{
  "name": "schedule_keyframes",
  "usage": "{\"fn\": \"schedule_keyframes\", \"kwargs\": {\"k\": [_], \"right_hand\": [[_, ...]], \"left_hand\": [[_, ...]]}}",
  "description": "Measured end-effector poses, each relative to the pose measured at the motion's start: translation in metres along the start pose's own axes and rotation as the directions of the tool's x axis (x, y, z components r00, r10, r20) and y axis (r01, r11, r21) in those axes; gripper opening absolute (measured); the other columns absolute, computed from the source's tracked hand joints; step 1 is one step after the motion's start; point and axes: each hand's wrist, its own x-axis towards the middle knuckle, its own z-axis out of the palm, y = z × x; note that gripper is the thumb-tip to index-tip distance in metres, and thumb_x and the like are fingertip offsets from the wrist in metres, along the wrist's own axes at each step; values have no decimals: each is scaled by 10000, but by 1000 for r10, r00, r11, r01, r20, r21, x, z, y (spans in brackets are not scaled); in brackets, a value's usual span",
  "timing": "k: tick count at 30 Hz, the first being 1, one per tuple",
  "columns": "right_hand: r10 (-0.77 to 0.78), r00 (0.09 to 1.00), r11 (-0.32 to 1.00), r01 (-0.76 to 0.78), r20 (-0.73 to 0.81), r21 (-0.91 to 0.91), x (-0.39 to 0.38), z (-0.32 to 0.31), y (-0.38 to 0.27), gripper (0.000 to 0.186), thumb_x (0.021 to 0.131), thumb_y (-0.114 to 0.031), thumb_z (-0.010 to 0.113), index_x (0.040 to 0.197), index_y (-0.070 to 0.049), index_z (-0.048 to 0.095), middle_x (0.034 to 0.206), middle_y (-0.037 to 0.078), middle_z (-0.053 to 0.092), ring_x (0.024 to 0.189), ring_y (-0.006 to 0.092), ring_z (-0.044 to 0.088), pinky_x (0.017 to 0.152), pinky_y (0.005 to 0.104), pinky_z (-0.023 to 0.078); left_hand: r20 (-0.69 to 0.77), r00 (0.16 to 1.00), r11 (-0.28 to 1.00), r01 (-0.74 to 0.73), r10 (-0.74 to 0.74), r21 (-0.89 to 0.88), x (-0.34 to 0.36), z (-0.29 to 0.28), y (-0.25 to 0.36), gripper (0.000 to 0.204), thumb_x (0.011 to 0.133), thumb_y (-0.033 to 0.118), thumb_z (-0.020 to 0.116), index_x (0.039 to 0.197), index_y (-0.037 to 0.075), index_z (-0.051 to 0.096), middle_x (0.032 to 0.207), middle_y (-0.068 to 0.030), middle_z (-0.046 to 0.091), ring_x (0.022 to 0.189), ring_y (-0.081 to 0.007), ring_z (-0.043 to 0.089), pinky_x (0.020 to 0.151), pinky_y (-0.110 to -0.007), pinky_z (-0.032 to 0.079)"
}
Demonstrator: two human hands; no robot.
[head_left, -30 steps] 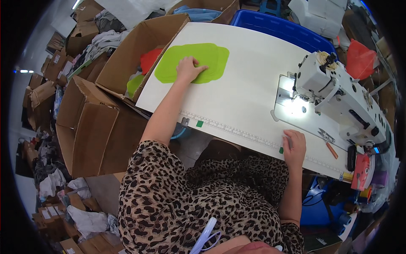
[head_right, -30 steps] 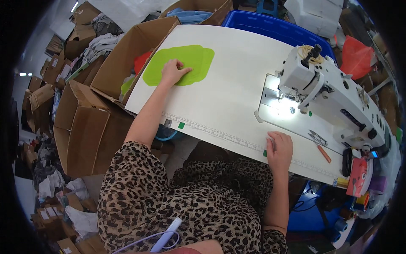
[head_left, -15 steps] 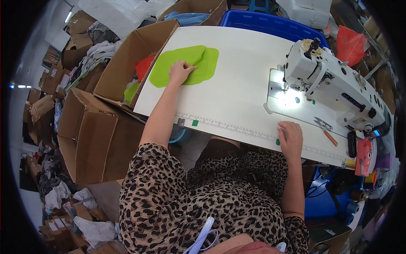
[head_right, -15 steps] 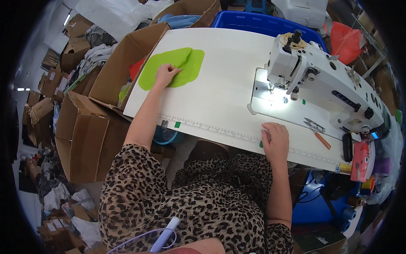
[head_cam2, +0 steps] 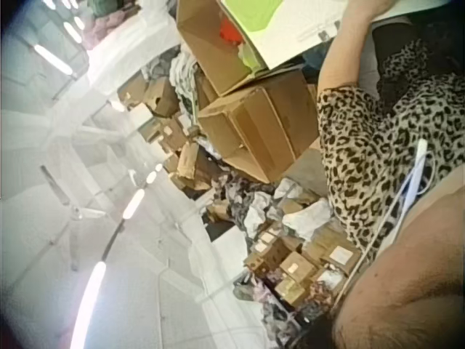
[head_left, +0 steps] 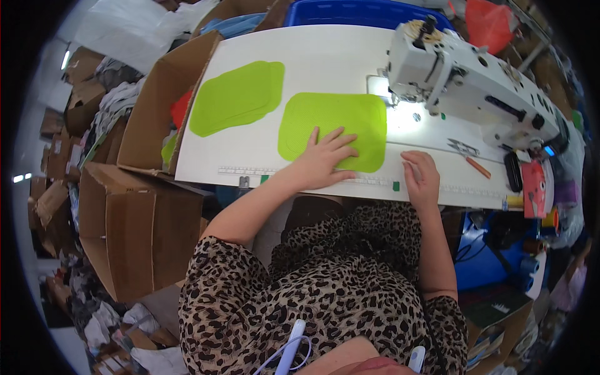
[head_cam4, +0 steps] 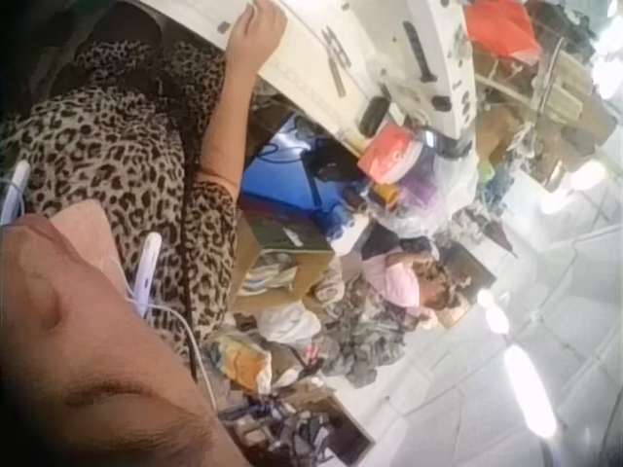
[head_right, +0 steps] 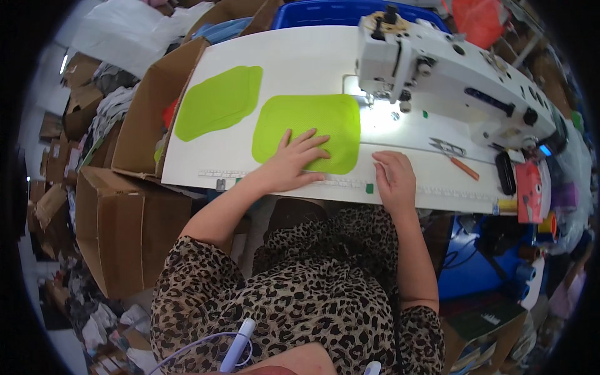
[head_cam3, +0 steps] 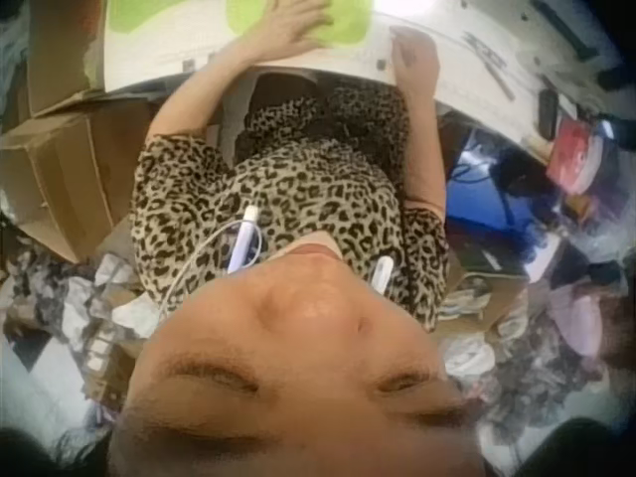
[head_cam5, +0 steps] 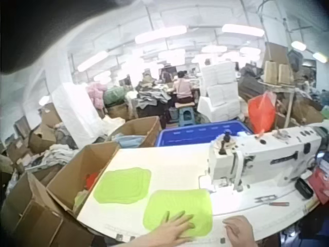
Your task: Sewing a neon green mesh pouch using an industrial sewing machine.
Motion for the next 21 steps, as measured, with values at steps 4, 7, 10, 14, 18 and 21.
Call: {"fn": "schedule_keyframes", "kwargs": {"k": [4, 7, 10, 14, 18, 21], "right_hand": [[1, 990, 999, 4, -140, 38, -13, -28, -7, 192, 846, 68, 645, 1022, 3, 683, 1014, 153, 678, 949, 296, 659, 850, 343, 518], [-94, 974, 977, 50, -208, -206, -42, -86, -6, 171, 850, 73, 638, 997, 1, 685, 1013, 157, 690, 919, 293, 671, 828, 344, 525], [-90, 900, 935, -71, -426, -348, -85, -171, -6, 124, 916, 60, 585, 1001, 26, 669, 1037, 160, 690, 926, 260, 668, 835, 326, 529], [-25, 697, 838, -376, -716, -396, -160, -276, -18, 187, 1001, -3, 557, 1149, 34, 664, 1131, 109, 678, 1004, 165, 645, 925, 294, 520], [-37, 693, 528, -598, -720, -603, -215, -361, -68, 240, 999, -87, 600, 1207, 19, 654, 1176, 116, 676, 1032, 177, 636, 931, 297, 498], [105, 601, 205, -792, -792, -575, -279, -444, -69, 355, 972, -216, 659, 1259, -8, 636, 1227, 131, 656, 1101, 229, 624, 959, 337, 482]], "left_hand": [[-122, 992, 999, -12, 17, 43, 12, 29, 23, 375, 925, 331, 655, 1257, 177, 576, 1533, -65, 419, 1467, -336, 309, 1141, -693, 178], [-157, 988, 999, 4, 3, 48, 15, 33, 29, 356, 921, 297, 656, 1250, 182, 582, 1523, -62, 431, 1454, -337, 330, 1136, -683, 190], [-182, 983, 998, 18, -5, 65, 11, 35, 32, 352, 915, 275, 668, 1247, 183, 598, 1516, -62, 446, 1453, -336, 334, 1138, -669, 193], [-180, 983, 996, 44, -30, 75, -5, 30, 32, 383, 913, 269, 673, 1279, 187, 594, 1525, -66, 440, 1453, -337, 337, 1151, -659, 162], [-169, 986, 998, 27, -18, 51, 1, 25, 35, 388, 901, 293, 684, 1266, 190, 599, 1513, -76, 447, 1448, -340, 336, 1140, -683, 160], [-188, 982, 998, 27, -17, 53, 1, 32, 31, 388, 896, 283, 690, 1260, 180, 602, 1505, -84, 457, 1444, -340, 341, 1141, -679, 158]]}}
